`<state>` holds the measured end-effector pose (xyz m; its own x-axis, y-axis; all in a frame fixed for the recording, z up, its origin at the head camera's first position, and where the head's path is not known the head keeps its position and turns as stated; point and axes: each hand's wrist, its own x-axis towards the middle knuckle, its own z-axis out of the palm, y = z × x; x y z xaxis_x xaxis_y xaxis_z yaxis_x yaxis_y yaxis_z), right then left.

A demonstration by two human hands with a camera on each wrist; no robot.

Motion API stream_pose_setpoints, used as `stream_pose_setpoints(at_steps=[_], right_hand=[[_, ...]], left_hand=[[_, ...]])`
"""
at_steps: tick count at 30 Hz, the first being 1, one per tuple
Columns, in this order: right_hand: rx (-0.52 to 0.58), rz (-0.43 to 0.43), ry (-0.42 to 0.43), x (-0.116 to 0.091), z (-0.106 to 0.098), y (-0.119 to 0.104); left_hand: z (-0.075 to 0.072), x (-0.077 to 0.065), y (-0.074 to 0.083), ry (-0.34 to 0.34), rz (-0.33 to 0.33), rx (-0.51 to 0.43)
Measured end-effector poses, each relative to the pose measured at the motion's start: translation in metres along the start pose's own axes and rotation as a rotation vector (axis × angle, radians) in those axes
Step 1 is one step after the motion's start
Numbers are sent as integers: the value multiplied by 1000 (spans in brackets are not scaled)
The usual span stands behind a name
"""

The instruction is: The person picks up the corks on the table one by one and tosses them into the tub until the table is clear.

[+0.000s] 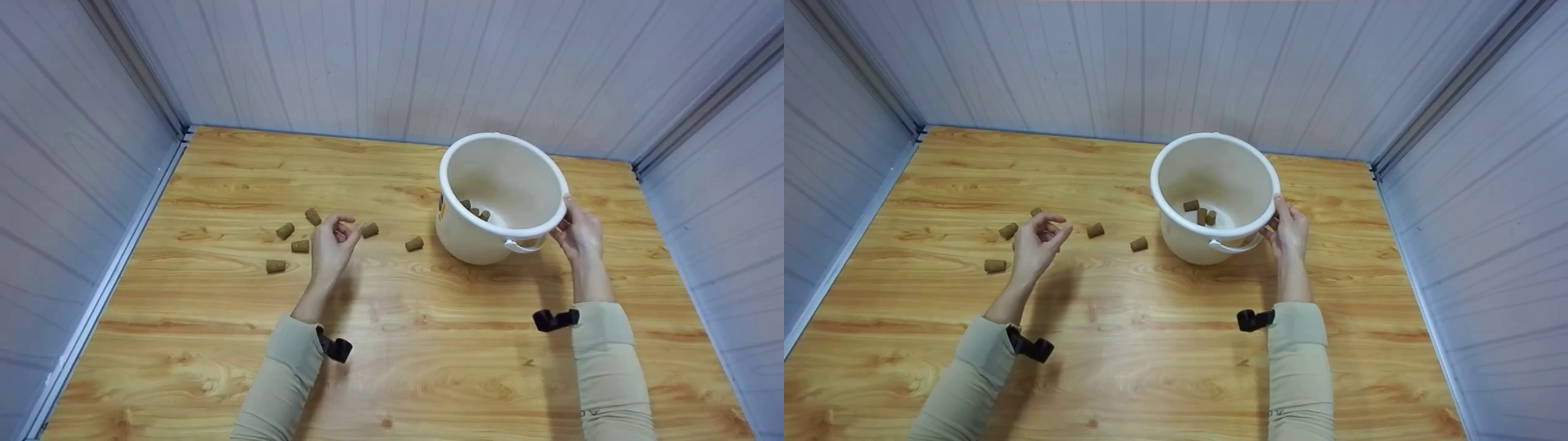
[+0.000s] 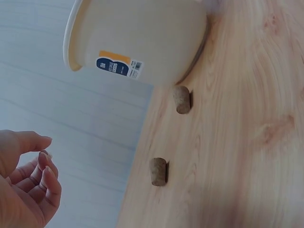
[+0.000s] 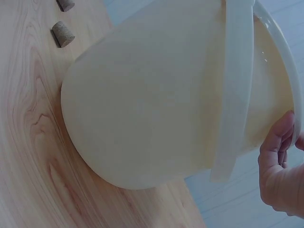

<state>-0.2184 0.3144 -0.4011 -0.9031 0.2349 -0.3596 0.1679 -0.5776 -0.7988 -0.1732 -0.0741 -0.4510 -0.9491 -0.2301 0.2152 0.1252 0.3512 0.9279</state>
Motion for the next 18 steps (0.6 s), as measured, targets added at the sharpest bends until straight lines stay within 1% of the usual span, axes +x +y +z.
stream_pose_setpoints(at_steps=[12, 18], right_hand=[[-5, -9, 5, -1, 1, 0], [6, 7, -3, 0, 1, 0]], left_hand=[[-17, -8, -19, 23, -50, 36], [-27, -12, -29, 62, -65, 47]])
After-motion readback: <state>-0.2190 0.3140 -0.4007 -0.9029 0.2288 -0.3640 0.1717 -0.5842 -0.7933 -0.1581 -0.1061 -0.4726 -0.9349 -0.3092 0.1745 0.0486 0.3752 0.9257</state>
